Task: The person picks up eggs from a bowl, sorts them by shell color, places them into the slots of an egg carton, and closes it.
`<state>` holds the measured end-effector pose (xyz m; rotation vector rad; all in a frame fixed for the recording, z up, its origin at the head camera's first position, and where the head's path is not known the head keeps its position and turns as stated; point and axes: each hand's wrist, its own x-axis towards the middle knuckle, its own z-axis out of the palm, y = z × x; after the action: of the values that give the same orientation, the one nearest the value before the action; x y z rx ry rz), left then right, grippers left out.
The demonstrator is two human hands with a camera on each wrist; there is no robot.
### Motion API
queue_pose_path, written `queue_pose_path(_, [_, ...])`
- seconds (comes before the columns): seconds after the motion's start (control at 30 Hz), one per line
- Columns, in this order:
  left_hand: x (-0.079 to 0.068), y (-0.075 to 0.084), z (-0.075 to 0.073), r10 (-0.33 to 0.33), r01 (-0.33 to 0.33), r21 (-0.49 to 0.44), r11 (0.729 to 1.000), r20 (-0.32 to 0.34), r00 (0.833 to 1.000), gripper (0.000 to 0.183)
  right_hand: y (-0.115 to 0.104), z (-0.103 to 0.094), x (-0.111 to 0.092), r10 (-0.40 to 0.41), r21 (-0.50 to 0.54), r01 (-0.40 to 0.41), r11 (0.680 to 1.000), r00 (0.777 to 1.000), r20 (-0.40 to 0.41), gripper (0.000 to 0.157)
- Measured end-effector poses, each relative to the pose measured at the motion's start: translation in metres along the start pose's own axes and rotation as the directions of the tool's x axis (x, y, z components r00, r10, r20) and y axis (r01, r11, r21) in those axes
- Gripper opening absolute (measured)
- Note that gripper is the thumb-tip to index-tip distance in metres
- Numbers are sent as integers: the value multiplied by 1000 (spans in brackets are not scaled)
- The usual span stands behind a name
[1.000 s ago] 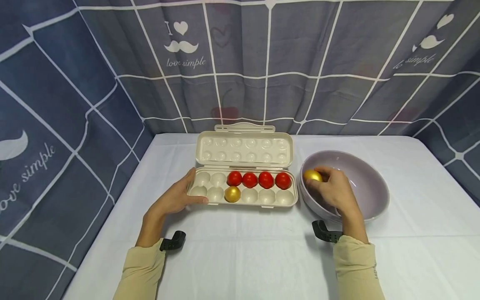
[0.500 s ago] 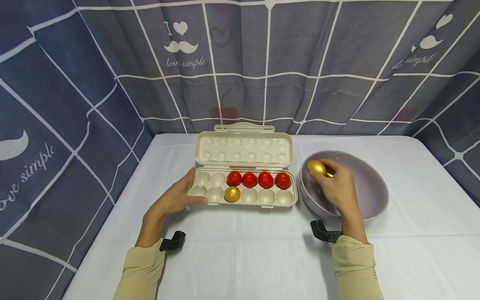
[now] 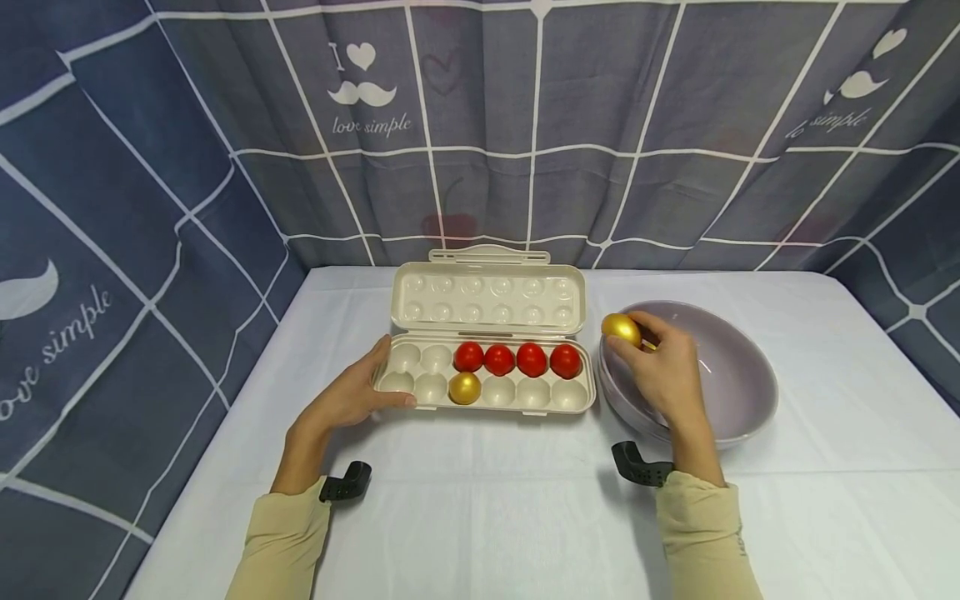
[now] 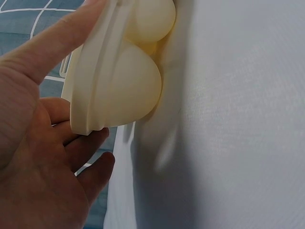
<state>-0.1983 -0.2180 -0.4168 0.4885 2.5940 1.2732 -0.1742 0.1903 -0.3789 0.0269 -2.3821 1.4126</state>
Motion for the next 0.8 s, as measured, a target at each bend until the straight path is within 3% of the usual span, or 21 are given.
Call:
queue_pose_path(0.27, [0, 0, 0, 3, -3, -3, 1000, 0, 1000, 112, -10, 7, -3, -19, 44, 16, 999, 996, 83, 45])
queue_pose_path(0.6, [1, 0, 0, 20, -20, -14, 1000, 5, 1000, 111, -21, 13, -4, -47, 69, 39, 997, 992, 116, 45])
queue_pose_path(0.8, [0, 1, 0, -5, 5, -1, 1000, 8, 1000, 111, -28, 18, -6, -63, 146, 38, 988, 984, 169, 43])
